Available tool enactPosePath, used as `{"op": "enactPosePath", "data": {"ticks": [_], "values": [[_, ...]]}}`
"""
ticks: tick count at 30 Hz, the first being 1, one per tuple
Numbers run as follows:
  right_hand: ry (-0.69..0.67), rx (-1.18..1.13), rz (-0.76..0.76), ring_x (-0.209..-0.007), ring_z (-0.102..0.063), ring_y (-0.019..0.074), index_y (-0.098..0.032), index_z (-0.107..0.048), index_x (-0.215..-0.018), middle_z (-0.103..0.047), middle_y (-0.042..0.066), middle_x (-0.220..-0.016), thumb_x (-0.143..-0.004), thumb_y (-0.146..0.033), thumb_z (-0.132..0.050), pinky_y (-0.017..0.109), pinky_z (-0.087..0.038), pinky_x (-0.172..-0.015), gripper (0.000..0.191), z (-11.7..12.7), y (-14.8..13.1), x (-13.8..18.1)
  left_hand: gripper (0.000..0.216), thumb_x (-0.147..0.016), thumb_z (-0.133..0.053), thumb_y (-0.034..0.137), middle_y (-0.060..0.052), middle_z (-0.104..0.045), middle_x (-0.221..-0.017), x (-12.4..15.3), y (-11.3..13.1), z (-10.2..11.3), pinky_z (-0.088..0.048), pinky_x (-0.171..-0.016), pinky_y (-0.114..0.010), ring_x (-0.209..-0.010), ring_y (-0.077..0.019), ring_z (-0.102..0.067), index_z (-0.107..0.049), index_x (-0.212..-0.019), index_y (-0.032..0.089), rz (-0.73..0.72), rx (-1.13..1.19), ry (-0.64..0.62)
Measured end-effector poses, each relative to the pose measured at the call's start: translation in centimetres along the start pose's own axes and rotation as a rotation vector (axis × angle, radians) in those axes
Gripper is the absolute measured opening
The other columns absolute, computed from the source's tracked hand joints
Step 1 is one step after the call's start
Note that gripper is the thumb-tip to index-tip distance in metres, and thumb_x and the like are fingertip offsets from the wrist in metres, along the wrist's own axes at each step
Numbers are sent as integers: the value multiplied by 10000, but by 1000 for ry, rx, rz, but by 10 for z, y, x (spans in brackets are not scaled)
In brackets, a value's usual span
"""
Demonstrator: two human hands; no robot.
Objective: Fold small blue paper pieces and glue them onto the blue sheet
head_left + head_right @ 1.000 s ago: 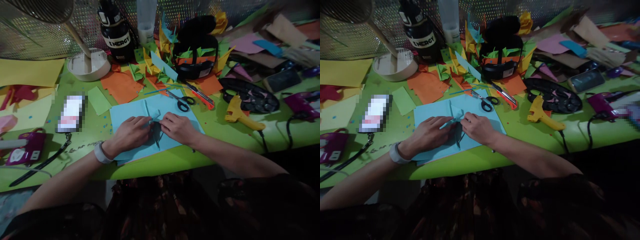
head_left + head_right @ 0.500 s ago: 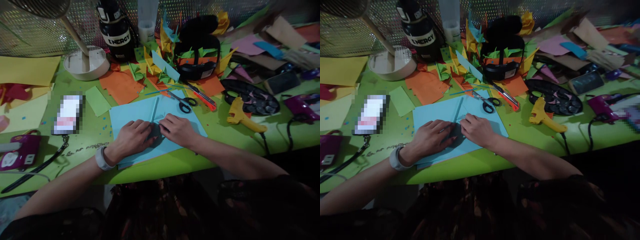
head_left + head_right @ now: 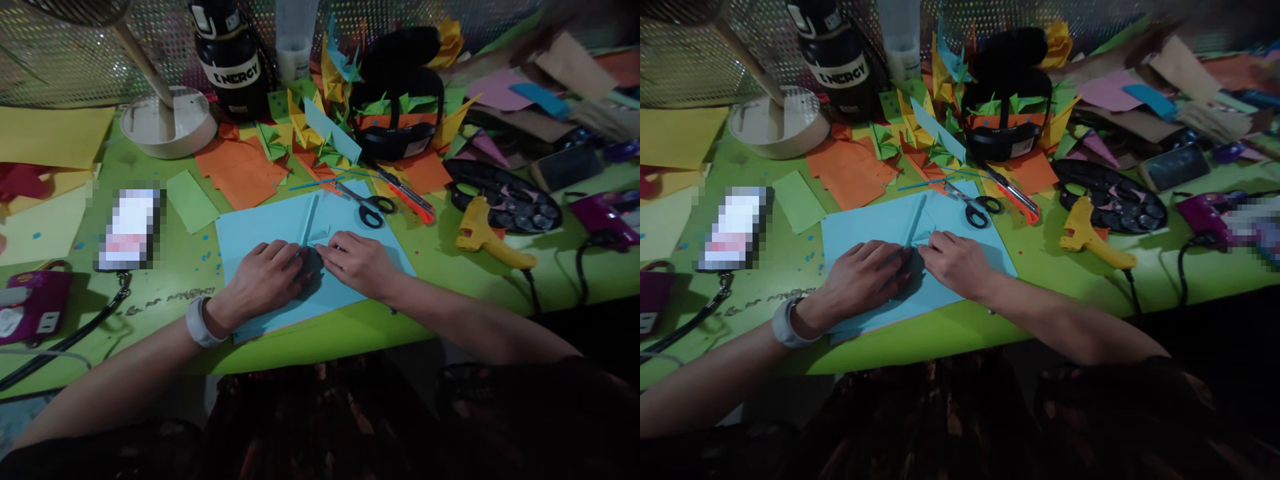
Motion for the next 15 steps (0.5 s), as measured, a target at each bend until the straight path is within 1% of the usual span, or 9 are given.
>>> {"op": "enactPosePath", "data": {"ticks": [6,10,15], "values": [[24,90,107,-769,-539,152,-161,-724,-1030,-660,50,-825,-1016,-199,-425,303,-382,-641,303,4,-3,-1,298,-960,-505,362,-107,-712,-1037,-2,-1,-1,-502,-666,-390,-880,-246,-642,-679,-1091,158,14,14,3],[-5,136,123,-793,-536,156,-171,-716,-1054,-656,47,-833,-1023,-200,-410,305,-374,-657,309,5,-1,0,304,-966,-498,376,-103,-713,-1048,-2,-2,-1,-501,-678,-385,-895,-244,-639,-676,-1101,170,25,29,-20],[25,115,117,-781,-536,150,-175,-718,-1039,-662,42,-835,-1013,-186,-428,298,-386,-666,292,4,0,0,308,-968,-494,379,-101,-712,-1057,-3,-2,-2,-504,-688,-385,-897,-246,-633,-678,-1062,150,21,16,-24]]}}
Point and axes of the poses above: each hand's wrist, its own x-axis away from the middle knuckle, its own z-axis out of the back of the hand, y = z × x, the point moved 5 cm from there along -x, towards the middle knuckle
